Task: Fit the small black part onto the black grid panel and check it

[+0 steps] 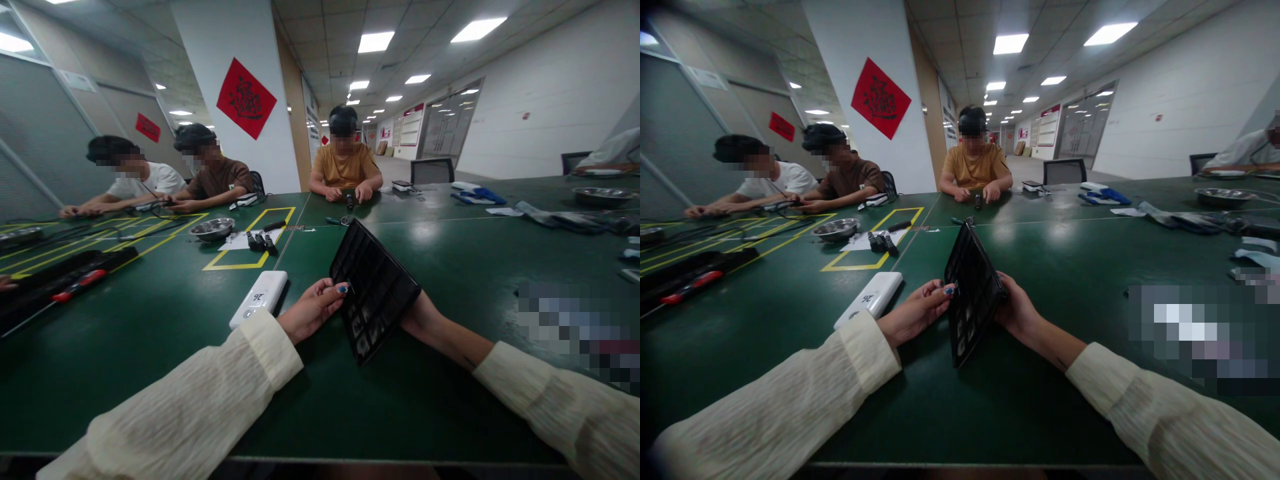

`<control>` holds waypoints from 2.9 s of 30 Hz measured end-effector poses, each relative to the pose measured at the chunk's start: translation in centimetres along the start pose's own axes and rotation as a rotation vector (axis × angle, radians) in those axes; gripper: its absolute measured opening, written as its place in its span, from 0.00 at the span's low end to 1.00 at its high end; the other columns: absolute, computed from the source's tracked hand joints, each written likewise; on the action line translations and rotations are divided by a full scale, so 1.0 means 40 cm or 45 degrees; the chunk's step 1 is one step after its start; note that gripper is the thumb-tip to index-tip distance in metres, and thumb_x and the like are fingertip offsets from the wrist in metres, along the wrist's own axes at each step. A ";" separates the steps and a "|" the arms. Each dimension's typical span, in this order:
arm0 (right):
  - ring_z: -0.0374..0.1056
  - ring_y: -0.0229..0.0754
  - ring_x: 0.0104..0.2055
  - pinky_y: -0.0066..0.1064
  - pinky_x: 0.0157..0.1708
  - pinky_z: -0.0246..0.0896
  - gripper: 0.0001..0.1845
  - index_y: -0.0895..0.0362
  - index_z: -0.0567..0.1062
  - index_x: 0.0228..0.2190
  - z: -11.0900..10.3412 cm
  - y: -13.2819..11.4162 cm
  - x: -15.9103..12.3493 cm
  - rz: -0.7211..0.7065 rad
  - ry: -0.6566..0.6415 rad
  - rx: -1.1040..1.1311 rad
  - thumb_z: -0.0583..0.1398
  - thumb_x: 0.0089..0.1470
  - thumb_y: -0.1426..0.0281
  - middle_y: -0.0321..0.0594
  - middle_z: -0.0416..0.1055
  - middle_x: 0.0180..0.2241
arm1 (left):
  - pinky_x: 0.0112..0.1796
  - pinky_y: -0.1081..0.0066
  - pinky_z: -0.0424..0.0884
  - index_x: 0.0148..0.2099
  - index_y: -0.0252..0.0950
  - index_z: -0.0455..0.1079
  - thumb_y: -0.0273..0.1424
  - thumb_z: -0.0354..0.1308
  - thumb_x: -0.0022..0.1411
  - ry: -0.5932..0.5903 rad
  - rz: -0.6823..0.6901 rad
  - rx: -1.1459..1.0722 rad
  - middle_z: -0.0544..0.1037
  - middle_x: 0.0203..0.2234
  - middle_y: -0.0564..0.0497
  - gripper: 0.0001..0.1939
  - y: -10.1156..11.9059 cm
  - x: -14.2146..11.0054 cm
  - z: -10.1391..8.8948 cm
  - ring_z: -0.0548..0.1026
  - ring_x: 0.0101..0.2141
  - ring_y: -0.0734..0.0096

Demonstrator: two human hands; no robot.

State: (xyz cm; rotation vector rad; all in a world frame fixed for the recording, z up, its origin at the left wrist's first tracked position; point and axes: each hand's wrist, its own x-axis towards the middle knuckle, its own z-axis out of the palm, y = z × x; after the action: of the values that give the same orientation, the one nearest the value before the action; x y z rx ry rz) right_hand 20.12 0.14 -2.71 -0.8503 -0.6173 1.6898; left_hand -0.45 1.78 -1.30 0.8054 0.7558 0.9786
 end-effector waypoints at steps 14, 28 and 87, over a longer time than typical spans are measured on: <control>0.68 0.42 0.30 0.34 0.27 0.61 0.18 0.49 0.66 0.43 0.030 0.000 -0.025 -0.058 -0.055 -0.052 0.60 0.49 0.63 0.35 0.72 0.33 | 0.26 0.84 0.64 0.33 0.35 0.63 0.28 0.69 0.46 -0.028 0.079 0.083 0.70 0.26 0.58 0.17 -0.002 0.004 -0.005 0.68 0.25 0.84; 0.68 0.43 0.31 0.34 0.26 0.61 0.19 0.50 0.66 0.41 0.028 0.006 -0.021 -0.086 -0.054 -0.079 0.61 0.47 0.60 0.35 0.72 0.31 | 0.44 0.67 0.64 0.45 0.38 0.62 0.32 0.51 0.62 0.107 0.734 1.441 0.70 0.37 0.49 0.09 0.003 -0.020 0.000 0.68 0.38 0.67; 0.61 0.36 0.14 0.23 0.13 0.49 0.30 0.49 0.50 0.52 -0.006 0.050 -0.007 -0.286 -0.025 -0.527 0.56 0.50 0.57 0.28 0.68 0.20 | 0.31 0.69 0.59 0.44 0.38 0.60 0.36 0.38 0.65 0.116 0.572 1.927 0.72 0.25 0.49 0.13 -0.012 -0.024 -0.004 0.72 0.28 0.62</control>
State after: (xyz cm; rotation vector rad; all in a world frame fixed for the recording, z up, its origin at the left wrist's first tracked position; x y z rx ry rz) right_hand 19.19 -0.68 -4.31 -1.0118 -1.0588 1.3877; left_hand -0.73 0.79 -1.61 2.3140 1.4290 0.6949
